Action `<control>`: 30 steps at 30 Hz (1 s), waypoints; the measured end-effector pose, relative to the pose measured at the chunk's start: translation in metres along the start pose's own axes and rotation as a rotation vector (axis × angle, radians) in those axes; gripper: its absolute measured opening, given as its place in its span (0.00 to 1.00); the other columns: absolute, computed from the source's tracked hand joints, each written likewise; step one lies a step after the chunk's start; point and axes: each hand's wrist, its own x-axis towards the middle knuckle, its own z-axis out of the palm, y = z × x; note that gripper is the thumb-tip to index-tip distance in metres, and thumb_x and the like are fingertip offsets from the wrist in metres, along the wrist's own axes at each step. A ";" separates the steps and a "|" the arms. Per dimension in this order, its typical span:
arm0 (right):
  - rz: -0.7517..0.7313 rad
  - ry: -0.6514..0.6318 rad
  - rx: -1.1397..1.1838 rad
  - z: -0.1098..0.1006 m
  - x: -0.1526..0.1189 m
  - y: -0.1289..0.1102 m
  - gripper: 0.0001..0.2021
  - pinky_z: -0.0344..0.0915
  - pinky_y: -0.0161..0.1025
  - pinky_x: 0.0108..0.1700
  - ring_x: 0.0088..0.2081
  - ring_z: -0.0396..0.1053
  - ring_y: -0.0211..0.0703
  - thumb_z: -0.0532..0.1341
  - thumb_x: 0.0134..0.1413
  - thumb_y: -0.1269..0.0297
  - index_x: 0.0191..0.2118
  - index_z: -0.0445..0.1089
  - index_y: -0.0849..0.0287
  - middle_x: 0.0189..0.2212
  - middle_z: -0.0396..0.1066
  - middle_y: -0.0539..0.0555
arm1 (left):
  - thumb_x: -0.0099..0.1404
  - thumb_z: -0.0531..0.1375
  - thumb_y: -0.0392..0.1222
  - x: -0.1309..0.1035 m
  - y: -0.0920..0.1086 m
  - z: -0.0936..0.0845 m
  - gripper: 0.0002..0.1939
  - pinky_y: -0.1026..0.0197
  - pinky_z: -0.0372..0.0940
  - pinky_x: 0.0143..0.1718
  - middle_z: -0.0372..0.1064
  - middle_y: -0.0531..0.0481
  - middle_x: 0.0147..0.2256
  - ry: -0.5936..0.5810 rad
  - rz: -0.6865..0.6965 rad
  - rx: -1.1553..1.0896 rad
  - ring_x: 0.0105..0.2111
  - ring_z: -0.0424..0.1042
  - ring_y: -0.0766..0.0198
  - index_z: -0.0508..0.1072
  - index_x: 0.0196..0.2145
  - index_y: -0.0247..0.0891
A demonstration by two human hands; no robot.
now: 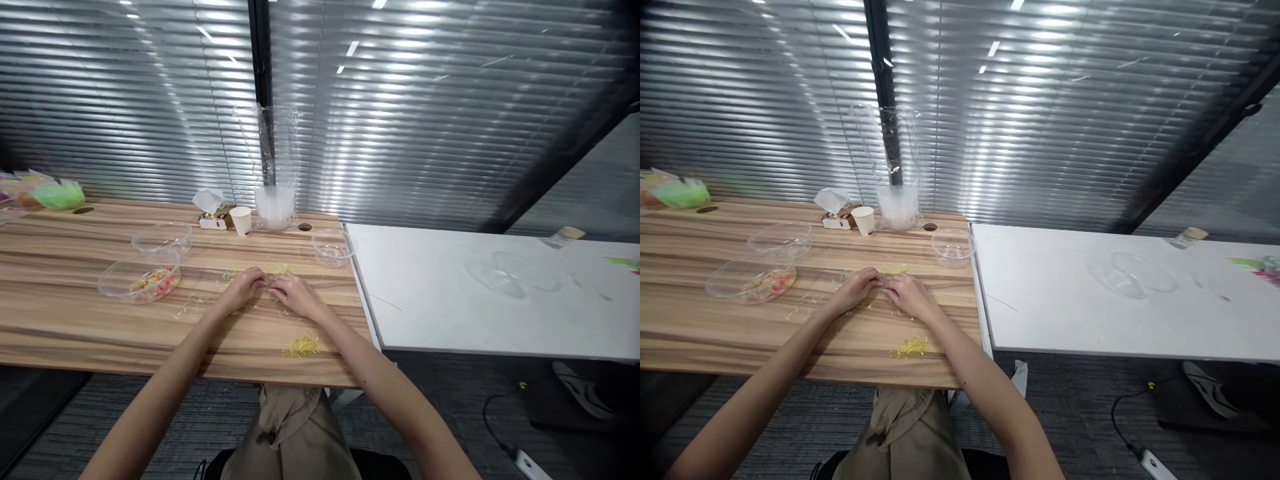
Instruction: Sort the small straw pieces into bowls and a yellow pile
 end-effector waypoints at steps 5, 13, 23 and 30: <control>0.007 0.003 -0.001 -0.003 0.000 -0.002 0.07 0.61 0.37 0.43 0.38 0.67 0.43 0.58 0.62 0.70 0.40 0.74 0.61 0.34 0.74 0.55 | 0.64 0.52 0.40 0.000 0.002 -0.001 0.08 0.58 0.62 0.37 0.68 0.47 0.30 -0.015 0.000 0.015 0.33 0.68 0.60 0.67 0.29 0.37; -0.012 0.005 0.012 -0.003 0.000 -0.002 0.07 0.61 0.37 0.43 0.38 0.67 0.42 0.57 0.62 0.71 0.39 0.74 0.61 0.35 0.74 0.55 | 0.64 0.51 0.39 0.000 0.003 -0.001 0.09 0.59 0.62 0.38 0.68 0.47 0.31 -0.055 0.009 0.027 0.33 0.68 0.60 0.69 0.29 0.37; -0.021 -0.004 0.023 -0.001 0.001 0.001 0.08 0.61 0.36 0.44 0.39 0.67 0.42 0.57 0.63 0.71 0.40 0.74 0.62 0.36 0.74 0.55 | 0.64 0.52 0.39 0.001 -0.001 0.000 0.09 0.58 0.62 0.39 0.69 0.47 0.32 -0.059 0.016 0.033 0.34 0.68 0.59 0.70 0.30 0.37; -0.013 -0.015 0.032 0.000 0.000 0.003 0.08 0.61 0.36 0.44 0.39 0.68 0.42 0.57 0.63 0.71 0.41 0.74 0.61 0.37 0.74 0.55 | 0.63 0.51 0.36 0.000 -0.002 0.000 0.09 0.59 0.62 0.39 0.69 0.47 0.32 -0.077 0.026 0.032 0.34 0.68 0.60 0.71 0.31 0.36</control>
